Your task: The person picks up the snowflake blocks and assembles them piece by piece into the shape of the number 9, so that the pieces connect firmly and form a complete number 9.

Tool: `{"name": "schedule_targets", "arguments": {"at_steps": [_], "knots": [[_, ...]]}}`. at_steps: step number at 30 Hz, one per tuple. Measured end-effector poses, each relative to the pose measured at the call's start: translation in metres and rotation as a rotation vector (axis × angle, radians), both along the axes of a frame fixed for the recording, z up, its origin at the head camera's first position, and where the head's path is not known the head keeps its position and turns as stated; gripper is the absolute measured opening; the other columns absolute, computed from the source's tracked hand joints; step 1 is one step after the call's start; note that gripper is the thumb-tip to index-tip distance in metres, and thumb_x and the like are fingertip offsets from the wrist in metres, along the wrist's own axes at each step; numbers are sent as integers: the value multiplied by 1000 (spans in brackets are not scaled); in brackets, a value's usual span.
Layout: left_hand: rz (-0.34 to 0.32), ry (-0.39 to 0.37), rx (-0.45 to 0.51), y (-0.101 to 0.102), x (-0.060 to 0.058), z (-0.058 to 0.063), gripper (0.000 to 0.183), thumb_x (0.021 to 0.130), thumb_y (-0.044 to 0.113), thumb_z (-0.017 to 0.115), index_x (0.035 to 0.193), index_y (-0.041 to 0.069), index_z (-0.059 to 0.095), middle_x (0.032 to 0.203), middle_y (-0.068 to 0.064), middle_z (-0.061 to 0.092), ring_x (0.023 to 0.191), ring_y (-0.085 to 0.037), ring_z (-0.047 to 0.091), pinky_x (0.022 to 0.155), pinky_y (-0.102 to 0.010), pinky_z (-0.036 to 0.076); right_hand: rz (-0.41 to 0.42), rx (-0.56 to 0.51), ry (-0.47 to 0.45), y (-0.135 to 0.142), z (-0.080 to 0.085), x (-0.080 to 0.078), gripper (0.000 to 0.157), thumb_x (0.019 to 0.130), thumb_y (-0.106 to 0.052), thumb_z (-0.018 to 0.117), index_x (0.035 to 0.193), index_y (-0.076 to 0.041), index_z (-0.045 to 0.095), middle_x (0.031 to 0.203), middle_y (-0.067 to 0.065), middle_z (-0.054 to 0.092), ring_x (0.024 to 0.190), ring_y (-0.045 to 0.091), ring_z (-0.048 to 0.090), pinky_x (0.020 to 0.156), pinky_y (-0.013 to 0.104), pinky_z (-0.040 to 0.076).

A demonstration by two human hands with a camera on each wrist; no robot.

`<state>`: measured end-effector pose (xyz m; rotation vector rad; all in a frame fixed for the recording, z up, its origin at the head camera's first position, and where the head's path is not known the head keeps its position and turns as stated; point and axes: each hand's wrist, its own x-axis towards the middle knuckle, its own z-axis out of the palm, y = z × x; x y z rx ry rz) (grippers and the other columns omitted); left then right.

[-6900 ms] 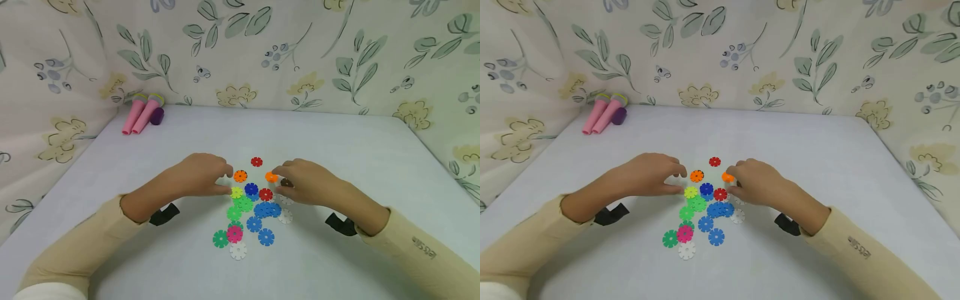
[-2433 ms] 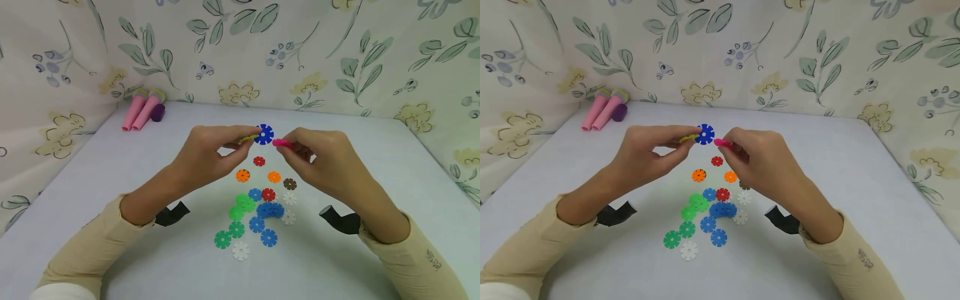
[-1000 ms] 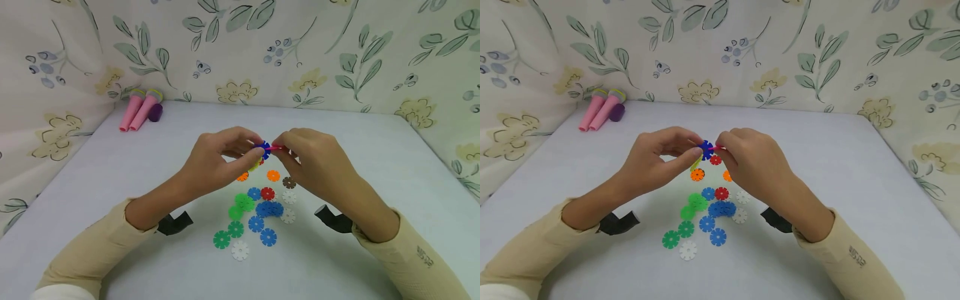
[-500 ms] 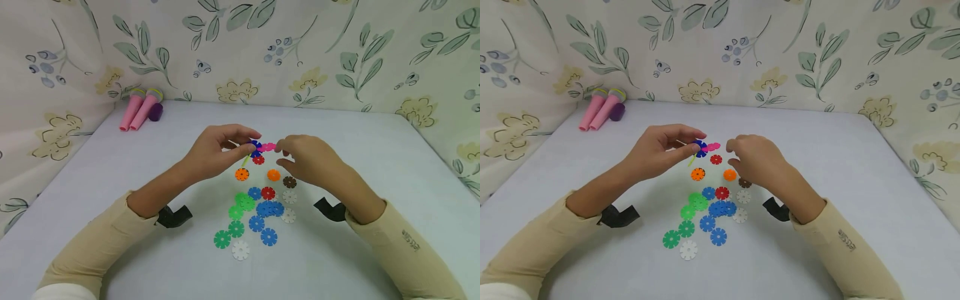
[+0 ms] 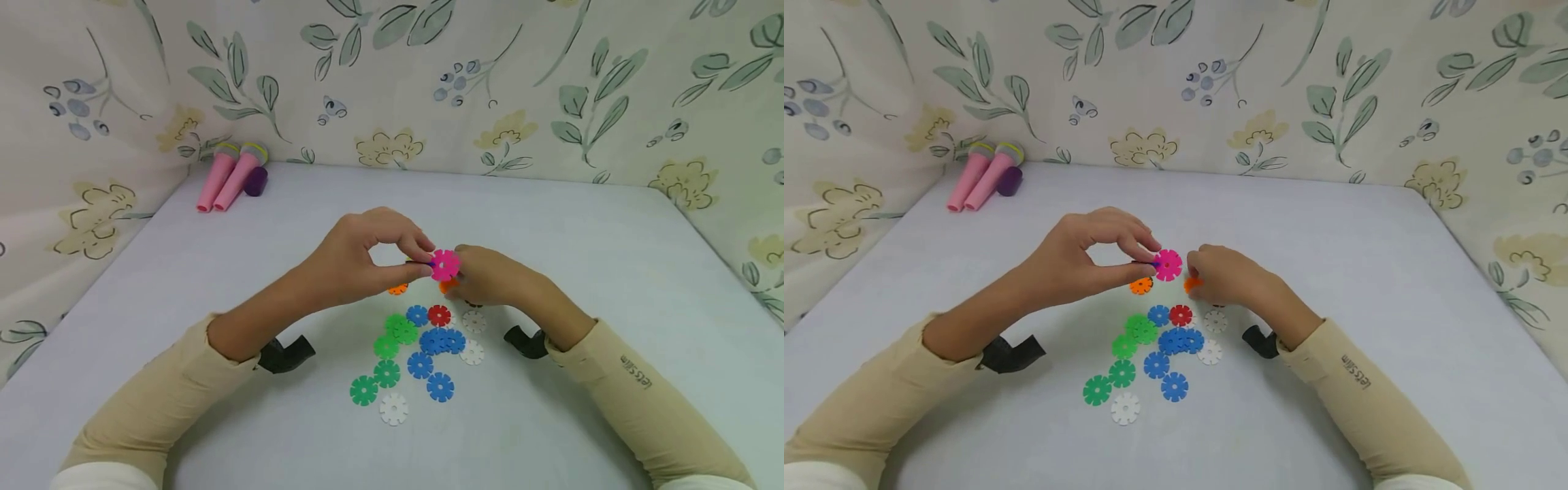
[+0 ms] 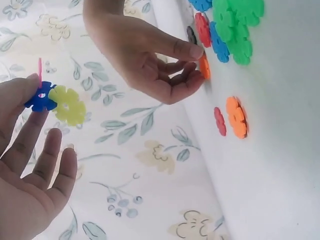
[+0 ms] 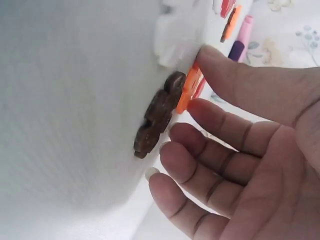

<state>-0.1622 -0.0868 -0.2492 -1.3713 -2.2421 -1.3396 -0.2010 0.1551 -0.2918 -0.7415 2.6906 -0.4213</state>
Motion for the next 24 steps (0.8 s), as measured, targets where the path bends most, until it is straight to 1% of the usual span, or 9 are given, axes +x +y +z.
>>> {"name": "schedule_targets", "arguments": {"at_steps": [3, 5, 7, 9, 11, 14, 17, 20, 24], "knots": [[8, 29, -39, 1, 2, 0, 11, 86, 6, 79, 93, 11, 71, 110, 2, 72, 112, -10, 61, 90, -31, 53, 7, 12, -10, 0, 1, 0, 39, 81, -15, 84, 111, -2, 64, 92, 7, 59, 89, 23, 59, 73, 31, 55], [14, 39, -46, 2, 3, 0, 12, 87, 7, 77, 94, 11, 68, 108, 3, 72, 110, -9, 63, 90, -32, 53, 7, 9, -28, -1, 2, 1, 38, 81, -14, 84, 109, -1, 62, 88, 7, 58, 86, 23, 58, 71, 31, 54], [13, 38, -28, 3, 3, 0, 13, 88, 7, 76, 95, 11, 65, 102, 4, 72, 104, -7, 65, 90, -32, 53, 12, 7, -46, 0, 5, 3, 37, 82, -14, 84, 108, -2, 61, 85, 6, 58, 84, 22, 57, 71, 30, 53], [14, 31, -3, 4, 2, 0, 14, 89, 6, 74, 99, 9, 64, 98, 5, 70, 98, -6, 65, 88, -32, 53, 14, -22, -76, 2, 12, 5, 35, 84, -12, 82, 110, -4, 60, 86, 5, 60, 81, 21, 59, 71, 31, 54], [14, -2, 23, 4, 1, 0, 15, 91, 5, 70, 104, 7, 63, 97, 4, 67, 95, -7, 64, 87, -32, 53, 20, -90, -57, 7, 24, 10, 30, 86, -9, 79, 110, -5, 61, 87, 4, 65, 76, 18, 63, 70, 30, 55], [0, -98, 43, 4, 1, 0, 18, 97, 5, 63, 115, 4, 60, 105, 1, 65, 95, -10, 63, 83, -31, 55, 44, -266, 60, 18, 47, 21, 24, 87, -4, 78, 106, -7, 64, 88, 2, 69, 69, 13, 66, 68, 30, 58], [-49, -209, 79, 5, 1, 0, 21, 101, 3, 56, 121, 1, 58, 112, -5, 63, 94, -16, 66, 81, -33, 57, 107, -416, 250, 25, 69, 38, 18, 86, -3, 78, 99, -9, 67, 85, -3, 71, 66, 7, 66, 66, 27, 57], [-117, -292, 140, 6, 2, 0, 19, 101, -2, 54, 120, -3, 58, 110, -12, 63, 91, -23, 68, 83, -38, 57, 161, -470, 350, 26, 83, 53, 18, 87, -4, 78, 99, -13, 69, 84, -10, 70, 65, 2, 64, 63, 25, 56], [-162, -335, 191, 5, 3, 2, 18, 100, -5, 54, 117, -5, 58, 103, -13, 65, 88, -24, 69, 80, -42, 58, 215, -468, 408, 21, 91, 65, 19, 86, -4, 79, 98, -15, 70, 78, -15, 66, 63, 1, 60, 58, 23, 53]]}}
